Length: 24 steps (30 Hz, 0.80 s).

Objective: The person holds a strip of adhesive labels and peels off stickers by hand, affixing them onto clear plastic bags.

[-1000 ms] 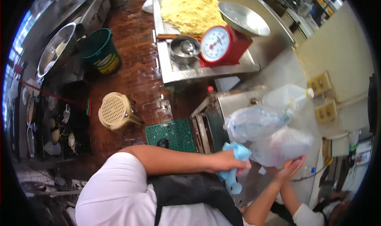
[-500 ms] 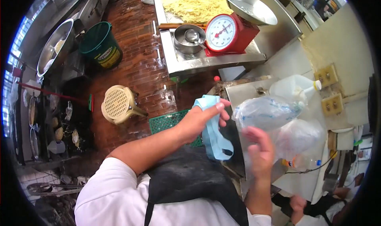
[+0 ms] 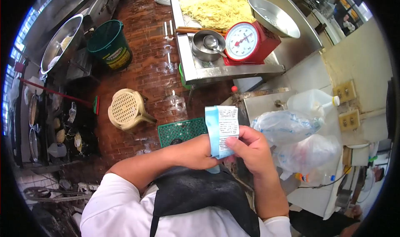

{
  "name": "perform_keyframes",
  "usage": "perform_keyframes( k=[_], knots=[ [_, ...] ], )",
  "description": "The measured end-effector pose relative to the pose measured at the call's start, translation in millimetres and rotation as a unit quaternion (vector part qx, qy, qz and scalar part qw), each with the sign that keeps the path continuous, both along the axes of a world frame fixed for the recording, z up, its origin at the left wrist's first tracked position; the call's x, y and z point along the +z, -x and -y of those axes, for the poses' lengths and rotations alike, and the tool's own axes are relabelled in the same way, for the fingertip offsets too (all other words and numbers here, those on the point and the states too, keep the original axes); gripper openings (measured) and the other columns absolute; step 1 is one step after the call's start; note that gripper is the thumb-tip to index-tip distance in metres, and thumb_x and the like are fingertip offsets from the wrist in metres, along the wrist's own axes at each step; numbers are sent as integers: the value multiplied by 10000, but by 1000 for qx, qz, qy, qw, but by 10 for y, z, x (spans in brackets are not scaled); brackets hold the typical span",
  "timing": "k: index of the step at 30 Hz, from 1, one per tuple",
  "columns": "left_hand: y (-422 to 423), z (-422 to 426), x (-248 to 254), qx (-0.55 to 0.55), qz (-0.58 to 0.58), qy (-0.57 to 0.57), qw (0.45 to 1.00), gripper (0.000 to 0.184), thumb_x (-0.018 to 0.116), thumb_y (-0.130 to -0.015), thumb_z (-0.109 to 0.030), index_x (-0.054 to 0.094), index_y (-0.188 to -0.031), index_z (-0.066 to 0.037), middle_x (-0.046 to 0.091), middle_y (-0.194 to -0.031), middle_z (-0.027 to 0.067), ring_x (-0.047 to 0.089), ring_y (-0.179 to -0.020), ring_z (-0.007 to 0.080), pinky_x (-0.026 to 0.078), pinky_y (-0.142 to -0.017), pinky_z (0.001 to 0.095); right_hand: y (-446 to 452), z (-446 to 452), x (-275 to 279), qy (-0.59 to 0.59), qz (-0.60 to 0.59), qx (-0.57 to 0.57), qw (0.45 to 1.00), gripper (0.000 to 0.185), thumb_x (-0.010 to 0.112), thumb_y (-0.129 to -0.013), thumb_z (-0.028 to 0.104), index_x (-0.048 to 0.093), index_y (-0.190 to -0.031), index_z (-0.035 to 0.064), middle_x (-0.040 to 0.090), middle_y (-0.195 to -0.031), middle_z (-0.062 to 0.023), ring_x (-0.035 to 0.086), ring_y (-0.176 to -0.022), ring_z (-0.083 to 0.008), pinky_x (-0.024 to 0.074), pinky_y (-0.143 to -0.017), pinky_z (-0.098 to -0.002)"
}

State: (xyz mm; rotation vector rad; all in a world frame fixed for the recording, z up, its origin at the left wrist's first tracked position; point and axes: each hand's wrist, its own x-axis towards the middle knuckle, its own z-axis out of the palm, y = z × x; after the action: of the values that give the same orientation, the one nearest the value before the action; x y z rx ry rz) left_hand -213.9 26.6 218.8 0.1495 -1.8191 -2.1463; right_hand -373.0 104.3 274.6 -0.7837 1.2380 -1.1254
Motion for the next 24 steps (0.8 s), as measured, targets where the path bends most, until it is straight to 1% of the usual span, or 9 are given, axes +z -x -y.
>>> perform_keyframes(
  k=[2,5,9,10,12,15,16,18,24],
  knots=[
    [-12,-46,-35,16,-3,-52,999,234,618,-875,-51,581,-1103,-11,642,-974,69,618,-910,149,506,-812,317,-1,19,-24,-11,-18,-22,1000,149,632,-919,155,626,-934,7,617,-798,-30,527,-605,-62,441,-518,-217],
    [-12,-60,67,45,9,-244,969,300,656,-899,-157,580,-1151,-13,655,-1004,61,612,-933,137,504,-820,303,11,40,-44,19,-13,-41,999,155,637,-919,160,620,-922,6,622,-803,-41,526,-587,-56,442,-500,-221],
    [-36,-28,69,57,29,-279,958,323,558,-965,-240,573,-1182,-1,664,-1032,75,630,-928,140,511,-831,296,-20,47,-4,38,-50,-76,995,156,680,-864,113,631,-971,11,647,-903,-83,614,-701,-145,513,-607,-284],
    [-44,-11,87,54,41,-310,948,316,555,-967,-241,578,-1176,-5,666,-1023,73,631,-924,141,512,-829,296,3,49,11,145,-231,-110,956,175,707,-829,111,633,-957,17,644,-943,-100,622,-747,-184,517,-647,-319],
    [-67,37,135,48,63,-373,924,303,549,-969,-242,586,-1164,-13,669,-1006,68,633,-916,143,514,-824,297,97,50,47,333,-552,-159,747,225,761,-758,106,636,-928,27,636,-1025,-135,637,-837,-262,523,-728,-387],
    [-66,46,198,36,90,-379,920,250,558,-963,-207,597,-1135,-30,669,-968,47,628,-900,125,504,-820,285,162,-20,164,356,-572,12,739,312,784,-679,106,664,-961,46,610,-1113,-148,603,-964,-355,497,-821,-437],
    [-57,38,206,24,78,-324,942,234,553,-965,-199,601,-1121,-31,668,-963,43,625,-899,117,499,-822,279,172,-15,168,343,-568,31,747,312,777,-691,125,685,-984,71,625,-1097,-125,616,-948,-339,503,-790,-411],
    [-40,26,209,0,49,-212,976,205,543,-969,-183,607,-1093,-33,666,-952,34,618,-898,102,489,-825,268,207,-44,152,318,-557,47,766,305,767,-703,130,684,-990,69,636,-1070,-115,623,-934,-317,503,-782,-401],
    [84,23,168,-30,75,-78,994,177,501,-984,-166,620,-997,-36,620,-903,-14,542,-855,62,457,-769,252,316,-174,100,295,-568,60,766,273,732,-740,141,679,-995,60,664,-973,-77,637,-883,-269,500,-759,-387]
  ],
)
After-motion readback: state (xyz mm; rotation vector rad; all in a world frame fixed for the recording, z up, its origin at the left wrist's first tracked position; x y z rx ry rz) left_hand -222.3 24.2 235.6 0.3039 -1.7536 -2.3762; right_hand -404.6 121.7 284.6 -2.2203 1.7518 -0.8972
